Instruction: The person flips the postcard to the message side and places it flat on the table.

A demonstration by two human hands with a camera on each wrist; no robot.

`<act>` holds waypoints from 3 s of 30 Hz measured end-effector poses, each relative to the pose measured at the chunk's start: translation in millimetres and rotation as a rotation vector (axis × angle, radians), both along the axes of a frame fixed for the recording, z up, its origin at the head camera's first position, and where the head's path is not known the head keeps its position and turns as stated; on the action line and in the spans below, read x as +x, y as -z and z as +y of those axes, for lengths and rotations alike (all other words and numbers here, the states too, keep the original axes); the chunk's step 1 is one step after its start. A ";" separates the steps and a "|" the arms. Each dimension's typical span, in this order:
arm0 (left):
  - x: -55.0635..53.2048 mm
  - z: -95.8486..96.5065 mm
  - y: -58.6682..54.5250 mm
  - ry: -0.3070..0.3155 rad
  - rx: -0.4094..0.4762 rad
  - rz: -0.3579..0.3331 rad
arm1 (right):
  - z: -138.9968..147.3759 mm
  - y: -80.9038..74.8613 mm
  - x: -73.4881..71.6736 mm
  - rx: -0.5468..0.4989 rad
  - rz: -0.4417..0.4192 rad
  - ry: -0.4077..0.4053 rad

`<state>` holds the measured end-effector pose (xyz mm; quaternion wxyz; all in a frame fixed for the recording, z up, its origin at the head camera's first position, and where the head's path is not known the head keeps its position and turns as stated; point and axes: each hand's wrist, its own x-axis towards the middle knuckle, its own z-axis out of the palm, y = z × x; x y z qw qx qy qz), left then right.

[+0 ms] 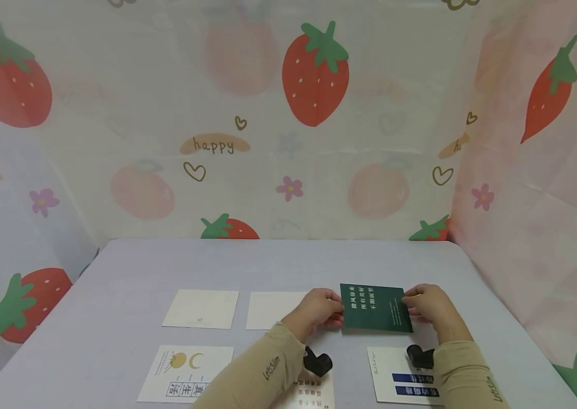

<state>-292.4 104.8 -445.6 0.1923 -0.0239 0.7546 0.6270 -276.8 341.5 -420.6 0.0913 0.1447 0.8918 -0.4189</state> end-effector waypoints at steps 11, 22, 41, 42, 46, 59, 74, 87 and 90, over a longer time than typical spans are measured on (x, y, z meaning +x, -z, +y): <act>-1.3 -4.3 -2.4 0.019 -0.021 0.031 | -0.8 -1.2 1.1 -0.023 0.022 -0.008; -1.5 -9.9 -3.6 0.064 -0.074 0.089 | -2.2 -2.1 -0.4 -0.060 0.031 -0.004; -14.0 -28.9 -7.4 0.050 -0.001 0.081 | -3.3 -8.6 -2.4 -0.012 0.122 -0.092; -14.6 -29.6 -6.9 0.049 0.007 0.078 | -3.7 -8.3 -2.6 -0.011 0.122 -0.091; -14.9 -31.8 -6.1 0.038 0.039 0.062 | -4.1 -8.4 -3.3 0.004 0.132 -0.098; -18.6 -33.7 -4.4 0.008 0.101 0.054 | -3.3 -12.0 -5.6 -0.171 0.153 -0.117; -19.4 -37.7 -5.4 0.002 0.114 0.066 | 7.4 -9.2 -0.4 -0.310 0.190 -0.299; -18.6 -35.8 -3.4 -0.056 0.098 0.065 | 5.5 -9.2 0.6 -0.347 0.137 -0.290; -18.0 -35.6 -3.0 -0.057 0.096 0.064 | 4.0 -7.9 0.1 -0.319 0.131 -0.269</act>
